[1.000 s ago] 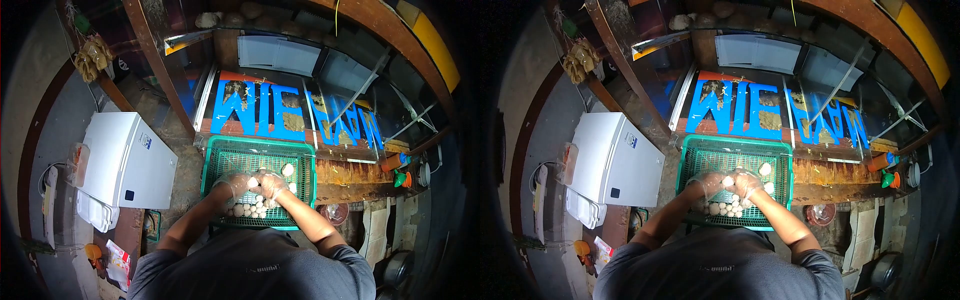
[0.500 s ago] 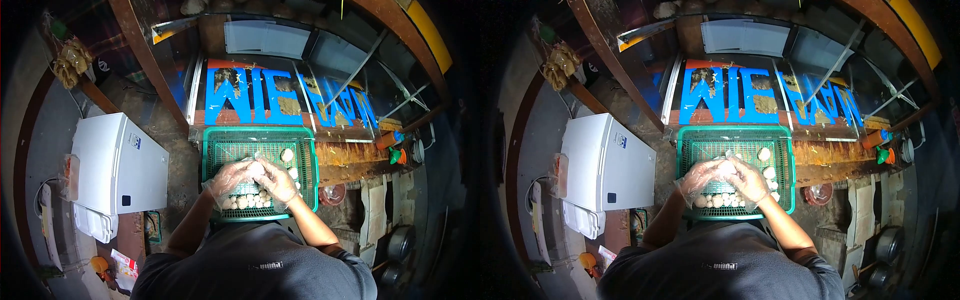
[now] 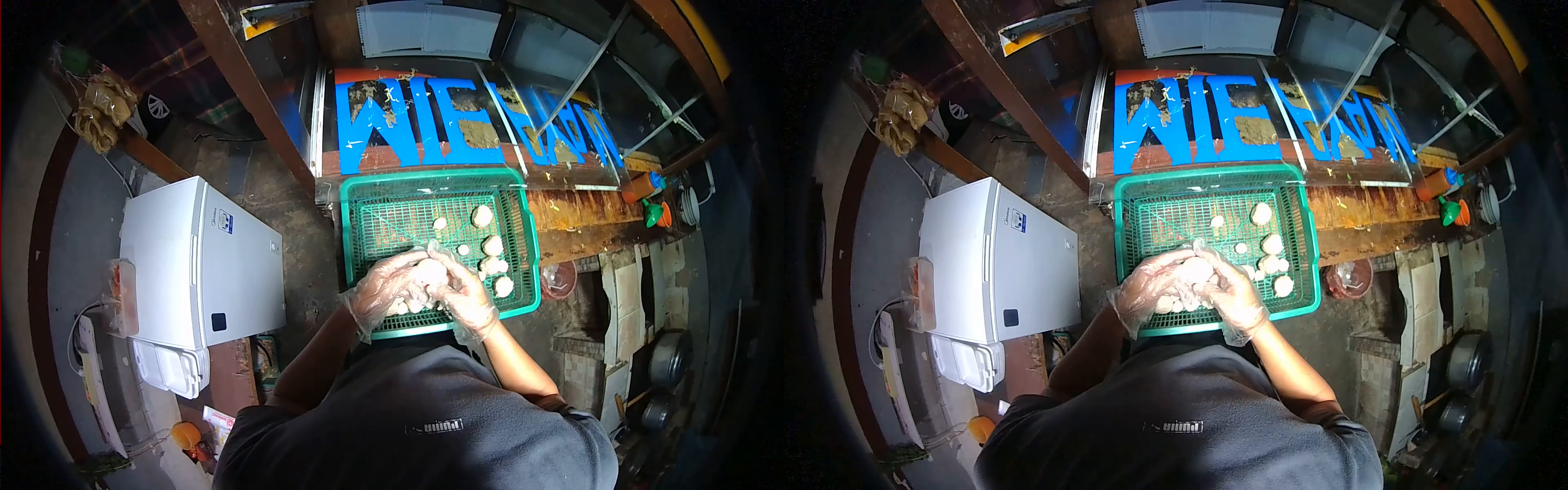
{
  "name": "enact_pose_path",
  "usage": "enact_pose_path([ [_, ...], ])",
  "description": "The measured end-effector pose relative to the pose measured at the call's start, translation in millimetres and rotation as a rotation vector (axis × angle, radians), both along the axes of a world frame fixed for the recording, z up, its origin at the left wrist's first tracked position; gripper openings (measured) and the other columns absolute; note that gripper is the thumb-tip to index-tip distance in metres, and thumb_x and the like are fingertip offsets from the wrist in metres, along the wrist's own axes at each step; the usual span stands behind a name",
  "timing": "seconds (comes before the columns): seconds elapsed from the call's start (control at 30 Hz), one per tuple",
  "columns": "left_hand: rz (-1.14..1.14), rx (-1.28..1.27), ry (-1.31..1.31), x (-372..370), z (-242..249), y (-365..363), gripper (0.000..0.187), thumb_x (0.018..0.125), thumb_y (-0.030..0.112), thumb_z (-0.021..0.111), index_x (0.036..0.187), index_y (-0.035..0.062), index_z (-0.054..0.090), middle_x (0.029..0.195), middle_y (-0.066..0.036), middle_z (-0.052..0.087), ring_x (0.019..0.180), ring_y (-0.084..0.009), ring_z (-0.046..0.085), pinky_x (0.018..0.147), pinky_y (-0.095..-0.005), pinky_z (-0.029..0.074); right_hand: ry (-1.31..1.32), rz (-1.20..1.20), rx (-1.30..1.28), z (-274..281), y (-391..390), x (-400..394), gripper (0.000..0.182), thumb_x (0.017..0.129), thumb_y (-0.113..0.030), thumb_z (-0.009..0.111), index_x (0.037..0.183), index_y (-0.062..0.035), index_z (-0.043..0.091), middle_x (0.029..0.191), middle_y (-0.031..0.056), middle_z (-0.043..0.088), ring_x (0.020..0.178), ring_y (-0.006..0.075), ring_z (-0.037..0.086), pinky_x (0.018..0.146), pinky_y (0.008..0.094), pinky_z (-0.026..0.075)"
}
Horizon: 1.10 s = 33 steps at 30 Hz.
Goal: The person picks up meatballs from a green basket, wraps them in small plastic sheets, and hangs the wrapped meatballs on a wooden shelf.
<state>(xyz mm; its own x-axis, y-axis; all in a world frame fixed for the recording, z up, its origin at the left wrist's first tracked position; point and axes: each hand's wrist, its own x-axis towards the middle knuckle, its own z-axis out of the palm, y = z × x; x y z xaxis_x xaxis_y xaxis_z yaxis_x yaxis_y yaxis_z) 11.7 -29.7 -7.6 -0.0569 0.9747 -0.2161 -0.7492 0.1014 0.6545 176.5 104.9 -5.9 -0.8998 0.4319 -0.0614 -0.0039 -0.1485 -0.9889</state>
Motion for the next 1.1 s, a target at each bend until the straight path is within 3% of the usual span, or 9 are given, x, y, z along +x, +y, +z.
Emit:
enact_pose_path([
  [0.07,-0.020,-0.032,0.114,3,5,-7,0.053,0.098,0.021,0.059,0.142,-0.0021,0.041,0.112,-0.009,0.062,0.088,-0.0144,0.064,0.075,-0.0293,0.054,0.038,-0.019,-0.049,-5,-7,3,0.058,0.083,0.012,0.064,0.138,0.0019,0.048,0.131,0.0104,0.056,0.119,0.0171,0.054,0.102,0.0314,0.046],
  [0.23,0.020,-0.038,0.423,9,22,-13,0.050,0.096,0.014,0.061,0.140,-0.0029,0.044,0.117,-0.009,0.062,0.099,-0.0132,0.062,0.083,-0.0267,0.052,0.044,-0.047,-0.114,-1,-19,4,0.056,0.084,0.011,0.062,0.137,0.0023,0.047,0.127,0.0101,0.058,0.118,0.0179,0.055,0.100,0.0315,0.047],
  [0.5,0.099,0.006,0.361,13,18,-1,0.045,0.094,0.001,0.058,0.137,-0.0055,0.045,0.123,-0.015,0.061,0.110,-0.0198,0.061,0.094,-0.0318,0.050,0.010,-0.051,-0.078,14,-1,14,0.053,0.085,0.011,0.061,0.135,0.0032,0.047,0.123,0.0112,0.060,0.111,0.0186,0.060,0.092,0.0312,0.054],
  [0.63,0.128,-0.003,0.490,20,30,13,0.044,0.093,0.001,0.060,0.134,-0.0052,0.048,0.120,-0.015,0.062,0.110,-0.0198,0.060,0.096,-0.0322,0.049,0.060,-0.032,-0.065,25,17,15,0.053,0.083,0.013,0.063,0.132,0.0027,0.050,0.126,0.0116,0.058,0.114,0.0182,0.058,0.092,0.0310,0.053],
  [0.83,0.274,0.141,0.879,41,41,18,0.030,0.092,0.000,0.056,0.120,-0.0068,0.054,0.124,-0.020,0.056,0.109,-0.0239,0.061,0.098,-0.0349,0.048,0.005,0.045,-0.047,28,37,26,0.050,0.083,0.011,0.065,0.130,0.0015,0.052,0.118,0.0089,0.060,0.106,0.0171,0.061,0.090,0.0304,0.055],
  [0.9,0.309,0.143,0.827,47,40,23,0.026,0.092,0.001,0.055,0.118,-0.0050,0.055,0.120,-0.016,0.059,0.108,-0.0213,0.061,0.096,-0.0340,0.048,0.044,0.048,-0.190,29,42,26,0.048,0.082,0.007,0.071,0.127,0.0023,0.055,0.115,0.0074,0.062,0.101,0.0154,0.062,0.087,0.0284,0.055],
  [0.97,0.263,0.023,0.477,47,24,28,0.028,0.093,0.006,0.057,0.120,-0.0032,0.055,0.115,-0.012,0.062,0.105,-0.0183,0.060,0.094,-0.0321,0.048,-0.011,0.047,0.052,26,46,29,0.047,0.080,0.002,0.076,0.123,0.0029,0.058,0.115,0.0070,0.062,0.097,0.0135,0.063,0.083,0.0268,0.055],
  [1.03,0.282,0.057,0.450,51,20,33,0.031,0.093,0.011,0.059,0.121,-0.0015,0.055,0.111,-0.009,0.063,0.103,-0.0160,0.059,0.092,-0.0306,0.047,0.030,0.012,0.002,18,48,30,0.047,0.078,-0.001,0.079,0.121,0.0036,0.060,0.115,0.0082,0.063,0.095,0.0128,0.063,0.079,0.0268,0.054],
  [1.1,0.320,-0.020,0.442,57,21,34,0.032,0.093,0.013,0.060,0.122,-0.0011,0.055,0.112,-0.009,0.064,0.103,-0.0157,0.060,0.091,-0.0310,0.048,0.015,-0.030,0.148,10,51,32,0.049,0.077,-0.001,0.079,0.122,0.0043,0.060,0.114,0.0095,0.064,0.093,0.0133,0.064,0.079,0.0270,0.054],
])
